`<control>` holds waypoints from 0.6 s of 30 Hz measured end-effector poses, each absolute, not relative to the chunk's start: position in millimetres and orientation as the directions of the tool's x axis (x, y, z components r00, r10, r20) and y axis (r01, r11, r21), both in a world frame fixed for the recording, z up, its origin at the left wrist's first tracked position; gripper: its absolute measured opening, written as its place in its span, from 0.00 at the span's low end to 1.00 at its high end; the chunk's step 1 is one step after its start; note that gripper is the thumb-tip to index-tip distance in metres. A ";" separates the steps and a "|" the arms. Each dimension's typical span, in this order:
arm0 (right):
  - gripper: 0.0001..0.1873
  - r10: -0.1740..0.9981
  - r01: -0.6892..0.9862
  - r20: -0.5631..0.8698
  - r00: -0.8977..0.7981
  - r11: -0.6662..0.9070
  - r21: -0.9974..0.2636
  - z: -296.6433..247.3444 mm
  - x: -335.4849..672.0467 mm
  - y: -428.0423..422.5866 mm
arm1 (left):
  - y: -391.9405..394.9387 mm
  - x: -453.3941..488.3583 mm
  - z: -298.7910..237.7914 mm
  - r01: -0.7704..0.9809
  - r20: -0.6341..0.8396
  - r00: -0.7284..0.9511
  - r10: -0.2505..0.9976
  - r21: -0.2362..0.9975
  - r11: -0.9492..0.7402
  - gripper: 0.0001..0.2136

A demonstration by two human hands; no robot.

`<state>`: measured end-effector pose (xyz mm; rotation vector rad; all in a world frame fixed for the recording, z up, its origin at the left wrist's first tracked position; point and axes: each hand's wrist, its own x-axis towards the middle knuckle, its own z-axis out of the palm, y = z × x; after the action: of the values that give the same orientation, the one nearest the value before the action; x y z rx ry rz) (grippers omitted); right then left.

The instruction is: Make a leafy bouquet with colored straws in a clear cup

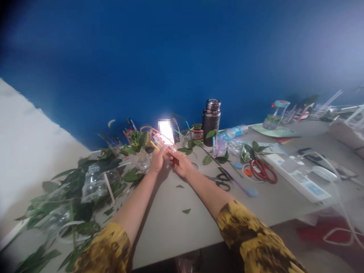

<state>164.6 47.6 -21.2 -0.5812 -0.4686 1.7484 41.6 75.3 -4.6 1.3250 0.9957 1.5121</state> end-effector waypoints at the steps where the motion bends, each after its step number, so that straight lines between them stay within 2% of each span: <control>1: 0.09 0.977 -0.756 -0.119 -0.176 -0.211 -0.620 -23.9 164.1 48.4 | 75.0 41.0 -3.4 -0.092 0.301 -0.063 0.952 0.948 -0.306 0.21; 7: 0.13 0.996 -0.683 -0.078 -0.050 -0.091 -0.725 -35.0 161.5 55.3 | 65.8 44.5 7.2 -0.023 0.324 -0.080 0.943 0.945 -0.327 0.21; 12: 0.12 0.993 -0.701 -0.120 -0.003 -0.088 -0.708 -32.0 159.0 53.6 | 64.1 45.7 7.6 0.008 0.331 -0.057 0.942 0.944 -0.331 0.22; 18: 0.09 0.978 -0.748 -0.193 -0.079 -0.186 -0.638 -18.4 164.6 48.0 | 73.4 39.4 1.8 0.004 0.366 -0.085 0.927 0.930 -0.367 0.20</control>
<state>164.6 48.0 -18.4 -0.6948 -0.4424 1.6380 39.4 73.4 1.8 1.4304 1.0616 1.5535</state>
